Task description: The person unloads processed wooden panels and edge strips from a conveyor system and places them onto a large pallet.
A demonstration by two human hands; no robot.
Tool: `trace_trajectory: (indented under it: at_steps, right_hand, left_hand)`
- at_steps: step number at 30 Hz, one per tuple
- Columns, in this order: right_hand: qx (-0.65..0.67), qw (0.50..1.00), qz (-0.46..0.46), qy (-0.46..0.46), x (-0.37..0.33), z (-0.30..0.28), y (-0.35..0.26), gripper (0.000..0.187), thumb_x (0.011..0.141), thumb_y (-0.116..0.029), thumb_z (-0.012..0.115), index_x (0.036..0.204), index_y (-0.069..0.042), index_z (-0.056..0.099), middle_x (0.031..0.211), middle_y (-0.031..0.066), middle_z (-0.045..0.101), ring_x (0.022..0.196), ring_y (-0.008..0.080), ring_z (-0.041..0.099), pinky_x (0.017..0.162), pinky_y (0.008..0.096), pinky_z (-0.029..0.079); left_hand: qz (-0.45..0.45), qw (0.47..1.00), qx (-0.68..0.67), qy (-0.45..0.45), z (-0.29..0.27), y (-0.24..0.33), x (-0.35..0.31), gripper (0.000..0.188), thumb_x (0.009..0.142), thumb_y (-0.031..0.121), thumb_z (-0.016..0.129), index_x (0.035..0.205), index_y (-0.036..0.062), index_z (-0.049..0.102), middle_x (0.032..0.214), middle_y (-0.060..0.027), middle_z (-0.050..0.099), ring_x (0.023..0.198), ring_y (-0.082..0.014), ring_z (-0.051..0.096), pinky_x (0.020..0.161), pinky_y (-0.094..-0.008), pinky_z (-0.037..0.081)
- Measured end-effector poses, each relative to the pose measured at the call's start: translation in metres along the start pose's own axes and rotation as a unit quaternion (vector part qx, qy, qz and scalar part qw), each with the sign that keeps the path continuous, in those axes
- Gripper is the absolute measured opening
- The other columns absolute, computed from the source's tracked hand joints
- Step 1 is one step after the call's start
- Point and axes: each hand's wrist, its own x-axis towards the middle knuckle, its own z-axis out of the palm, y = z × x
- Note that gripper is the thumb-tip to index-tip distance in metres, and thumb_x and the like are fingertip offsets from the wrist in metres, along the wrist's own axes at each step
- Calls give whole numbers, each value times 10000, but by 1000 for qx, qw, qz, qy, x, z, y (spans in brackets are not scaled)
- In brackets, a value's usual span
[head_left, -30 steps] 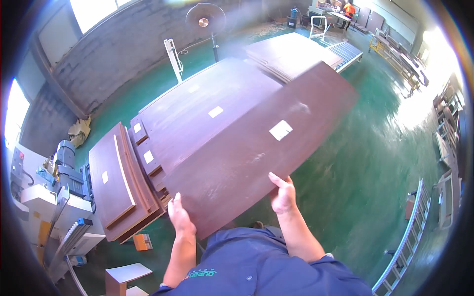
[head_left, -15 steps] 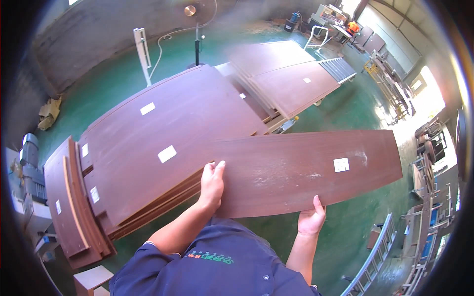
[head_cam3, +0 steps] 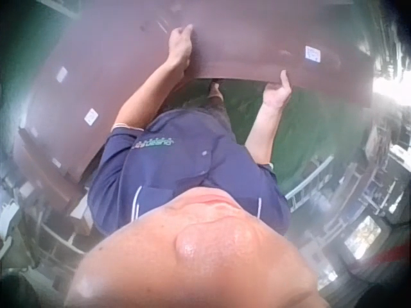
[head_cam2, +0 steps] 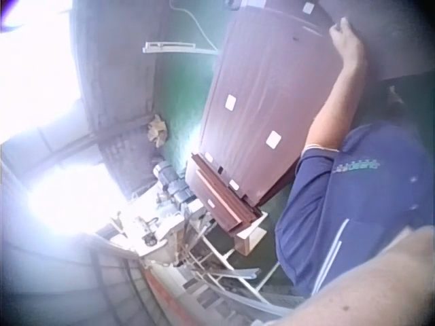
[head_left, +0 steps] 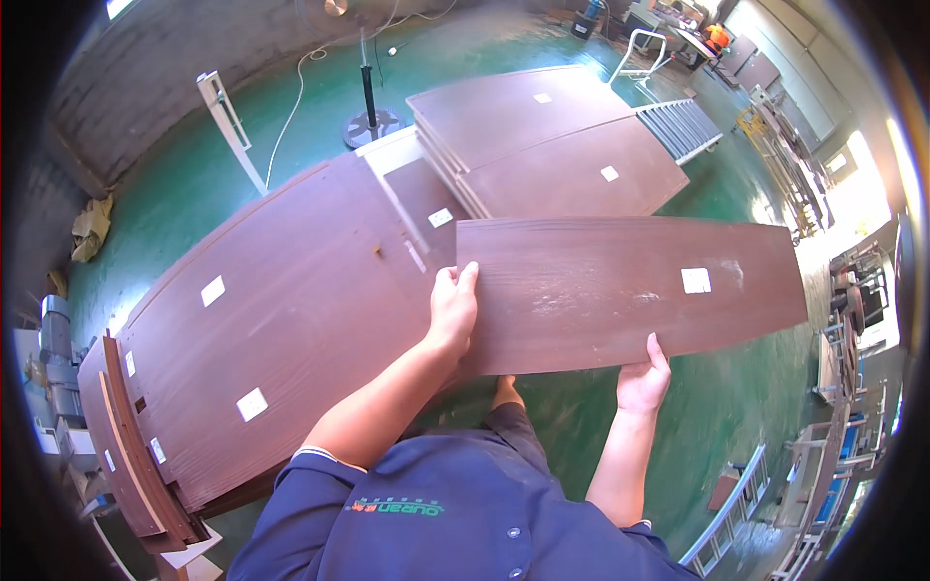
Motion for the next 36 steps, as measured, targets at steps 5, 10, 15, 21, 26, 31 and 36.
trace_trajectory:
  at_steps: [5,10,15,21,26,31,36]
  right_hand:
    - [45,993,103,-30,164,-8,32,441,914,-114,572,1336,-39,470,1309,88,540,1201,253,505,1028,414,380]
    - [39,979,194,-43,296,-14,57,478,899,-92,574,1358,-29,455,1333,94,525,1227,268,484,1041,411,368]
    - [41,969,242,-37,381,-20,92,468,891,-73,586,1342,-22,470,1326,89,526,1225,272,478,1054,405,357]
    - [60,955,286,-56,431,-1,103,483,856,-30,625,1314,-3,476,1310,89,519,1198,265,475,1046,388,358]
    - [-318,913,248,62,417,-31,60,466,818,-45,660,1250,-21,489,1086,67,540,972,187,542,822,321,466]
    - [-398,901,143,93,434,-79,29,396,834,-26,617,1213,-46,503,1061,68,527,953,144,519,779,275,448]
    - [-403,904,133,52,483,-55,49,688,834,-111,655,1424,-10,316,1393,194,425,1255,266,436,1031,357,357]
  left_hand:
    - [-14,994,13,111,73,-9,82,419,939,382,577,1090,-6,529,1008,-120,587,940,-204,520,864,-354,433]
    - [-60,980,1,189,132,-18,144,415,953,385,542,1100,-1,512,1104,-130,561,1021,-210,496,917,-362,407]
    - [-95,965,-10,244,168,-8,186,427,960,405,510,1104,3,514,1127,-134,564,1041,-221,498,932,-394,401]
    - [-63,946,110,297,182,-6,226,518,923,442,549,1151,-20,497,1170,-194,522,1133,-296,485,987,-430,376]
    - [17,813,428,394,160,-16,221,740,869,423,616,1343,-42,289,1293,-262,346,1245,-410,329,1080,-493,242]
    - [76,908,359,204,152,-40,208,610,894,348,606,1292,-69,408,1312,-244,374,1243,-380,350,1065,-451,295]
    - [84,848,462,247,180,-46,205,658,871,356,633,1317,-74,413,1301,-242,421,1241,-377,388,1076,-447,295]
